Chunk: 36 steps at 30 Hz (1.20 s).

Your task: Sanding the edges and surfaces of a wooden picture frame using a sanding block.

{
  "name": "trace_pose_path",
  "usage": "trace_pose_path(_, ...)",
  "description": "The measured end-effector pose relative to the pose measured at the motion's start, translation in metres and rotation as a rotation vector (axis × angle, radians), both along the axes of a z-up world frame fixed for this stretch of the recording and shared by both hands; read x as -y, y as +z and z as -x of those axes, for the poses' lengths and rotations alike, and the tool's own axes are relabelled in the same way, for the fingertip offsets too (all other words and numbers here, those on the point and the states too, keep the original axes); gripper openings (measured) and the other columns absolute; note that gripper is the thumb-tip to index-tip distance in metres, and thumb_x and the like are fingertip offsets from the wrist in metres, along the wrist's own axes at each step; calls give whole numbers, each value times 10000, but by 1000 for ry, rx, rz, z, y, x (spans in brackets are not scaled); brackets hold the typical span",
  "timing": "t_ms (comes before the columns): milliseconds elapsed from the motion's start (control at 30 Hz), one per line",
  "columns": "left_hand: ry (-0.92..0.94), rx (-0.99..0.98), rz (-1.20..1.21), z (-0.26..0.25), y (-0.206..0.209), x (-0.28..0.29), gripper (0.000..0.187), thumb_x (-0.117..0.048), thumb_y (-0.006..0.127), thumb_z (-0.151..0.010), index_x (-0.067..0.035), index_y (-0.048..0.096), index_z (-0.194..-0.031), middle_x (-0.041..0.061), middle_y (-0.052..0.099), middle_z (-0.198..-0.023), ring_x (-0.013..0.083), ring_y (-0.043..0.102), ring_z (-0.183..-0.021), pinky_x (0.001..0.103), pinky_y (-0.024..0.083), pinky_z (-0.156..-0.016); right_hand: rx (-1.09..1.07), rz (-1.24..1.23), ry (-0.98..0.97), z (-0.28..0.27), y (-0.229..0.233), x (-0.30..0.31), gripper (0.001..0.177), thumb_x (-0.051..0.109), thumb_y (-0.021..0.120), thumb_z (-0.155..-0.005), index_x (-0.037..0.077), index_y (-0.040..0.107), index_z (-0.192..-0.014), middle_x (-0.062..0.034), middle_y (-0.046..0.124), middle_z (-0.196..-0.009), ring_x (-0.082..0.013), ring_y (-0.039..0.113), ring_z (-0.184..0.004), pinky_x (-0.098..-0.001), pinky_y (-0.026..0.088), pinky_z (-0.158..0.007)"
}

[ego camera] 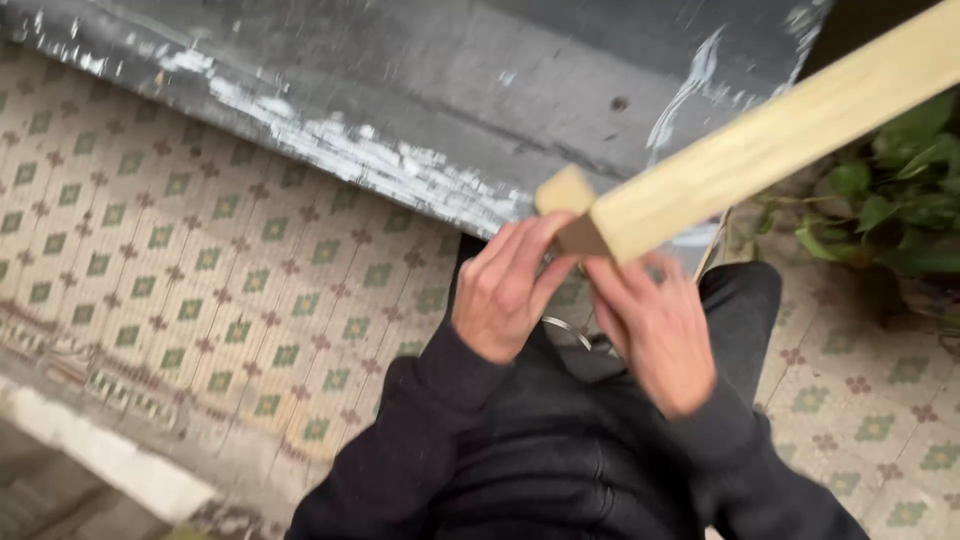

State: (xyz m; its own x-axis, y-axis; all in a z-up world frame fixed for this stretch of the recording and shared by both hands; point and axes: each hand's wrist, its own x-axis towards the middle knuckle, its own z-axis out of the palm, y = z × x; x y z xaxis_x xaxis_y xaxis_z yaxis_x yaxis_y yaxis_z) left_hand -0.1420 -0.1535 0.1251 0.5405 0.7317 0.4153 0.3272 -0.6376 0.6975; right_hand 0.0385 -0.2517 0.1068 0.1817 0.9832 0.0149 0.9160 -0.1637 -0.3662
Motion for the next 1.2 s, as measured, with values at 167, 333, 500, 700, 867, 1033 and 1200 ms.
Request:
trace_pose_path(167,47,-58,6,9,2,6,426,-70,748,-955,-45,571,-1341,122,690,-1153,315,697,-1055,395,587,-846,40,-211,110,-6,14,-2,354,44,680,-894,120,683,-1240,-102,707,-1131,-372,596,-992,-469,463,-804)
trace_pose_path(333,56,-16,-22,2,-4,-1,427,-71,756,-950,-44,565,-1331,123,698,-1178,318,690,-1055,395,588,-862,-94,-177,189,-8,4,4,393,65,679,-835,122,696,-1223,-90,682,-1037,-336,624,-990,-462,479,-832)
trace_pose_path(500,13,-7,19,6,0,6,425,-53,741,-962,-41,563,-1348,116,695,-1195,301,706,-1083,378,599,-876,117,-265,75,-8,-3,4,317,54,712,-909,109,687,-1220,-88,715,-1160,-377,622,-1053,-462,487,-870)
trace_pose_path(700,73,-38,-7,11,-6,5,441,-50,751,-934,-36,570,-1336,126,698,-1214,319,698,-1091,400,588,-891,-238,-313,317,-13,10,0,435,20,668,-787,74,689,-1218,-122,706,-1104,-351,673,-1046,-453,519,-889)
trace_pose_path(867,62,-44,-34,4,-5,2,467,-41,755,-920,-56,568,-1348,125,689,-1186,324,687,-1095,395,587,-909,94,-315,184,3,-4,5,343,41,713,-731,109,696,-1067,-145,710,-1025,-407,677,-970,-470,540,-826)
trace_pose_path(1033,23,-61,30,12,4,3,465,-36,751,-935,-31,557,-1358,127,692,-1202,317,687,-1061,394,577,-880,-194,-272,146,-23,-8,3,399,2,651,-871,105,671,-1256,-120,720,-1095,-327,684,-944,-428,537,-844)
trace_pose_path(1200,43,-62,-38,4,-2,-1,467,-27,750,-898,-32,572,-1329,134,680,-1184,344,675,-1072,408,573,-896,7,-318,216,-14,5,3,427,103,711,-723,105,665,-1148,-145,736,-1025,-422,656,-932,-473,508,-840)
